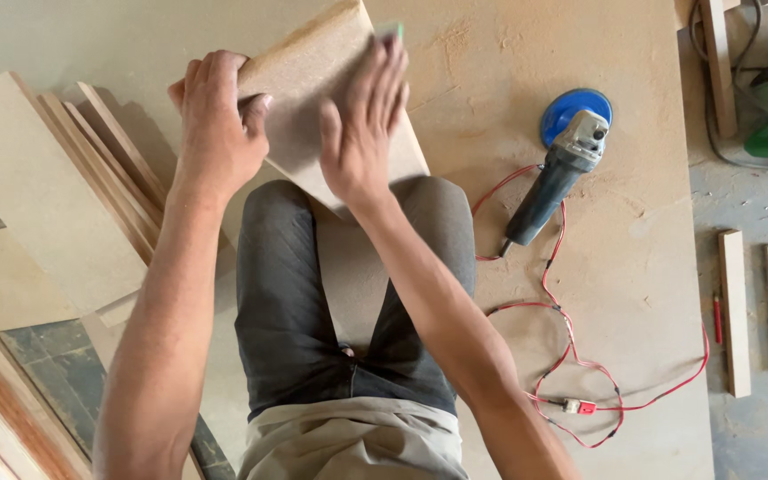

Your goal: The person sands the edges and surfaces of rectangular wooden boards by hand using sandpaper and with a power sander.

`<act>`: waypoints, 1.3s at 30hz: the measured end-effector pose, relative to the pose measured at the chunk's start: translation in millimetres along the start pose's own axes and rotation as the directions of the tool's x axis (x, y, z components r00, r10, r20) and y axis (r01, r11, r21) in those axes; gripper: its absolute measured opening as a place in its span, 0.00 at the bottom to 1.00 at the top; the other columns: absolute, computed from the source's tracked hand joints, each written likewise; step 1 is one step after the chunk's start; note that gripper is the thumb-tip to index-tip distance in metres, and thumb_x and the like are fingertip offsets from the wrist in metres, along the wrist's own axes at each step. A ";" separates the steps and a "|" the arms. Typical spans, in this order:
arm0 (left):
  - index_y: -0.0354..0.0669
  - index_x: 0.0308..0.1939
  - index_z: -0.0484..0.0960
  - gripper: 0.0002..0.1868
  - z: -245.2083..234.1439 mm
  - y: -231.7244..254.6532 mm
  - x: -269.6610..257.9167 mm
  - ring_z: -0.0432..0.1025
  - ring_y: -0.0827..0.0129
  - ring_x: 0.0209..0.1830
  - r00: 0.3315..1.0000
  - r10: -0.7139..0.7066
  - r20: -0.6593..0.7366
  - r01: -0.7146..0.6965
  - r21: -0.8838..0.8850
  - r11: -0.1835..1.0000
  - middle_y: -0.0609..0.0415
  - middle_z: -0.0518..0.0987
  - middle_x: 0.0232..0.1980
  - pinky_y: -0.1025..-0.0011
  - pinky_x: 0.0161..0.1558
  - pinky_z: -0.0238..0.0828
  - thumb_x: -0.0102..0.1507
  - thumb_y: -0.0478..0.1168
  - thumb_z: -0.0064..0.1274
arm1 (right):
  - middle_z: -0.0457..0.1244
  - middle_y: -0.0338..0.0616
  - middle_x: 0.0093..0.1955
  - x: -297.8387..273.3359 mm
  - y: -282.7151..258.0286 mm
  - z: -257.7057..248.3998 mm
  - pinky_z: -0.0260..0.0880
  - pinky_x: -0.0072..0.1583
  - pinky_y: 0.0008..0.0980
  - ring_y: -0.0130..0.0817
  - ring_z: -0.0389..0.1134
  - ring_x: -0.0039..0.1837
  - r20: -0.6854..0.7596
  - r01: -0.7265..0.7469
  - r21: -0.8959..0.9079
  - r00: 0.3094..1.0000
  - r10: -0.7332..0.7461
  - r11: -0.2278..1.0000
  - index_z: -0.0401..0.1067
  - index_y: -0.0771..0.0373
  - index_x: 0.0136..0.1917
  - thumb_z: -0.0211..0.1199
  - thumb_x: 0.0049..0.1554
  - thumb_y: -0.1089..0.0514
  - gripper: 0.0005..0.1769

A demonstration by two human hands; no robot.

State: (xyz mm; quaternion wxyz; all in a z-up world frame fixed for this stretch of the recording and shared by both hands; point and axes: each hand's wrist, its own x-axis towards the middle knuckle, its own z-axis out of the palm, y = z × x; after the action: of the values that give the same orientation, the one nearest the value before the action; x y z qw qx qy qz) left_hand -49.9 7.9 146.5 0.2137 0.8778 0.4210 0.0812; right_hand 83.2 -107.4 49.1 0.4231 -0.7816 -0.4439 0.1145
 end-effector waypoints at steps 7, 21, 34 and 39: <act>0.36 0.59 0.72 0.22 9.6 -11.1 -8.8 0.61 0.46 0.58 0.989 -0.058 -0.136 0.036 -0.159 0.987 0.40 0.71 0.56 0.52 0.58 0.53 0.64 0.33 0.60 | 0.26 0.55 0.90 -13.0 9.8 -4.8 0.20 0.86 0.55 0.52 0.24 0.90 0.027 0.028 -0.096 0.999 -0.026 0.995 0.28 0.64 0.87 0.33 0.72 0.38 0.42; 0.36 0.56 0.73 0.19 7.2 2.4 -20.4 0.67 0.50 0.58 0.978 0.081 -0.194 -0.093 -0.055 0.994 0.44 0.75 0.54 0.50 0.64 0.53 0.64 0.31 0.60 | 0.28 0.60 0.89 -16.4 -20.2 -14.3 0.23 0.87 0.55 0.53 0.25 0.90 -0.067 0.030 0.001 0.997 -0.030 1.000 0.26 0.66 0.87 0.35 0.73 0.40 0.42; 0.37 0.53 0.75 0.16 2.8 22.8 -19.1 0.68 0.51 0.58 0.965 0.126 -0.229 -0.146 -0.075 0.986 0.45 0.77 0.53 0.51 0.63 0.53 0.63 0.29 0.58 | 0.42 0.57 0.85 15.9 -19.2 -35.8 0.45 0.86 0.51 0.53 0.44 0.86 -0.116 0.041 0.125 0.993 -0.026 0.991 0.36 0.66 0.85 0.45 0.75 0.48 0.36; 0.39 0.53 0.77 0.19 -10.1 35.9 -11.1 0.69 0.51 0.57 0.956 0.220 -0.192 -0.233 -0.045 0.971 0.47 0.78 0.53 0.51 0.61 0.59 0.60 0.31 0.62 | 0.59 0.58 0.75 0.1 -0.7 -67.3 0.70 0.69 0.41 0.52 0.64 0.75 -0.191 0.015 0.227 0.981 0.030 0.974 0.54 0.65 0.79 0.52 0.66 0.68 0.29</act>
State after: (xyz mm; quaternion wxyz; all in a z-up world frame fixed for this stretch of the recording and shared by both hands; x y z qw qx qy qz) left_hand -34.9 -17.5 172.0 0.1924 0.9011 0.3327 0.2007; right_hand 120.1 -144.8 91.2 0.5506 -0.7371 -0.3814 0.0897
